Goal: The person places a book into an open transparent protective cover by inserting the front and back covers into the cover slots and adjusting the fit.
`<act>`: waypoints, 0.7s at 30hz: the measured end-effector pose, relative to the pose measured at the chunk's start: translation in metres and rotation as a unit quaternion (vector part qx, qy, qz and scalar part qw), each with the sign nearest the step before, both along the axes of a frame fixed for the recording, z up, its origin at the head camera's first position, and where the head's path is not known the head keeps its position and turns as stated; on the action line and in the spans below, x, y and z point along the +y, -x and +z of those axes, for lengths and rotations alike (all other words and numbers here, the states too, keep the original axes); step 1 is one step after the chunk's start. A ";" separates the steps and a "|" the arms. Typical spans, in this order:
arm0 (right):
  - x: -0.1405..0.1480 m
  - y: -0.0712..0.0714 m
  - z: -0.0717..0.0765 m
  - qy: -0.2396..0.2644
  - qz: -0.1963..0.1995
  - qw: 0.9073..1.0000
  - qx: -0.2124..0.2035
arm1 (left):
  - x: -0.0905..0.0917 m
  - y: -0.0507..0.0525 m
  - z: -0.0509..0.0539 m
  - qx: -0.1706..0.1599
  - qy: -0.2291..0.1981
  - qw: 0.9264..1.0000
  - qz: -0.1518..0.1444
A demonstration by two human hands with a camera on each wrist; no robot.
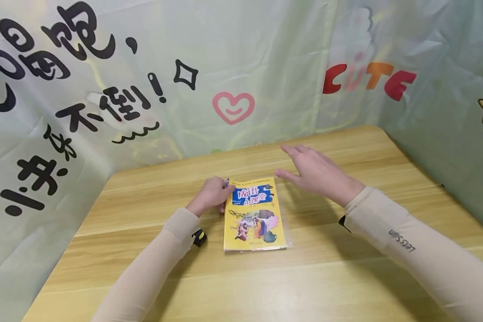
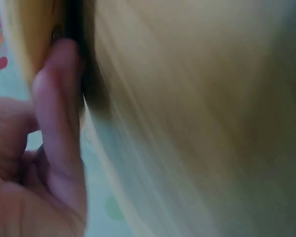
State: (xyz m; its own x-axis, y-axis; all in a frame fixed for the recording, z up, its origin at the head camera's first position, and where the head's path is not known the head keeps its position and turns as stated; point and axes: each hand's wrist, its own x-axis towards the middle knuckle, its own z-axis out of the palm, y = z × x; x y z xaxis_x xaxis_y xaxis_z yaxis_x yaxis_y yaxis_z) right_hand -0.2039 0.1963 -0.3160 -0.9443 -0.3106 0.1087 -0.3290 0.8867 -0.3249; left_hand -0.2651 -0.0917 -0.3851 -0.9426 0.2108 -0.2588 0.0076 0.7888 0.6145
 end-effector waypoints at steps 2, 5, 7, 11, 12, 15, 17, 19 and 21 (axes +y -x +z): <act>-0.001 0.001 -0.001 0.000 0.000 1.000 -0.003 | -0.004 0.000 0.000 -0.015 0.021 1.000 -0.007; -0.002 0.003 -0.002 -0.001 0.000 1.000 -0.006 | -0.010 0.000 0.001 -0.038 0.030 0.999 -0.018; -0.003 0.004 -0.002 -0.001 0.001 1.000 -0.004 | -0.012 0.001 0.002 -0.055 0.023 0.998 -0.024; -0.004 0.005 -0.002 0.000 0.003 1.000 -0.002 | -0.016 0.001 0.002 -0.073 0.021 0.997 -0.026; -0.003 0.006 -0.002 -0.001 0.002 1.000 -0.003 | -0.017 0.001 0.002 -0.073 0.020 0.997 -0.024; -0.002 0.010 -0.002 -0.002 0.000 1.000 -0.011 | -0.025 0.004 0.008 -0.037 0.035 0.998 -0.020; 0.001 0.015 -0.002 -0.003 -0.002 1.000 -0.018 | -0.035 0.009 0.015 0.017 0.047 0.999 -0.011; 0.007 0.022 -0.001 -0.005 -0.004 1.000 -0.019 | -0.044 0.014 0.023 0.081 0.057 0.995 0.005; 0.014 0.029 -0.001 -0.008 -0.007 1.000 -0.020 | -0.053 0.020 0.028 0.134 0.063 0.989 0.018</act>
